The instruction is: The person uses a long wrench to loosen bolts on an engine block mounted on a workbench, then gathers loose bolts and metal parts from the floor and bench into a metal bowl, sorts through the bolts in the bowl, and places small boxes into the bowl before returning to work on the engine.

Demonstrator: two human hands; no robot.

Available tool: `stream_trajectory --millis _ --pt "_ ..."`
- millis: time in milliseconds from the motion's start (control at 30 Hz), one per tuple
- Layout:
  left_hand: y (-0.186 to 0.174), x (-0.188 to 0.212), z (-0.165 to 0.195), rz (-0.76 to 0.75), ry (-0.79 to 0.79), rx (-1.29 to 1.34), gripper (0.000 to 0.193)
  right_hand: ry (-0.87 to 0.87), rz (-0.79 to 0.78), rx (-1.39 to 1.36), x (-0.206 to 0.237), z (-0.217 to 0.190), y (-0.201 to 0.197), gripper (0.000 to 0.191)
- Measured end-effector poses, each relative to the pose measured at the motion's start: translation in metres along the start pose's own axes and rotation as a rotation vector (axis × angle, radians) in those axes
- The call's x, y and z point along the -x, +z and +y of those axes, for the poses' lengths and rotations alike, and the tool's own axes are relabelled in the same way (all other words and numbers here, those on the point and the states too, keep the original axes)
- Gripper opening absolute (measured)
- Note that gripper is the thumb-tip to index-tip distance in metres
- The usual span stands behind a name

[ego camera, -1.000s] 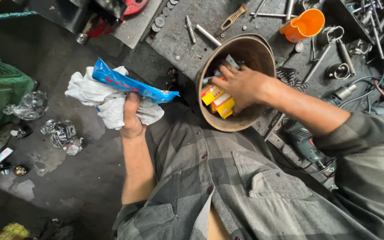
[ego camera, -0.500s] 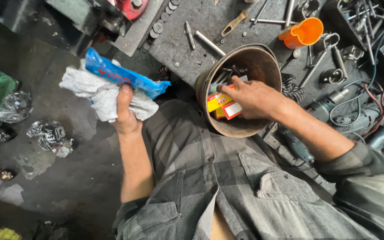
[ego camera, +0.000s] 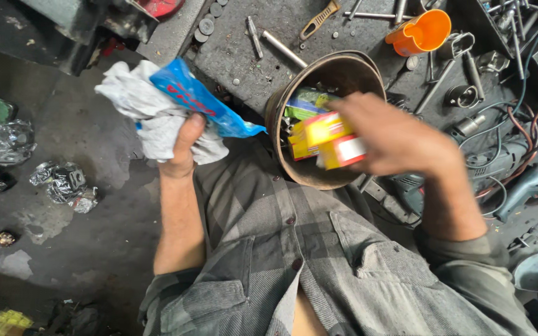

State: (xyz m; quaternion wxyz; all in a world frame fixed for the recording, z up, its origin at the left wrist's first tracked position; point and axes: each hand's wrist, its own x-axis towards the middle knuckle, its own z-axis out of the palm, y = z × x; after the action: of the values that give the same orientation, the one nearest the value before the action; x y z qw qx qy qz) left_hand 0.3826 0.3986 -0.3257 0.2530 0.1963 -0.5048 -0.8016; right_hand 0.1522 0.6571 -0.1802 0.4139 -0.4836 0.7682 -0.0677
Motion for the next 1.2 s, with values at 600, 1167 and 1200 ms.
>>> stream_trajectory --millis 600,1167,1200 --pt "0.007 0.013 0.011 -0.014 -0.049 -0.215 0.039 0.206 0.203 0.545 -0.051 0.047 0.083 0.012" --pt "0.051 0.002 0.061 -0.323 -0.456 -0.127 0.043 -0.413 0.601 -0.451 -0.010 -0.050 0.003 0.037" --pt "0.044 0.001 0.063 -0.151 -0.705 0.043 0.041 -0.354 0.605 -0.460 -0.010 -0.041 0.005 0.033"
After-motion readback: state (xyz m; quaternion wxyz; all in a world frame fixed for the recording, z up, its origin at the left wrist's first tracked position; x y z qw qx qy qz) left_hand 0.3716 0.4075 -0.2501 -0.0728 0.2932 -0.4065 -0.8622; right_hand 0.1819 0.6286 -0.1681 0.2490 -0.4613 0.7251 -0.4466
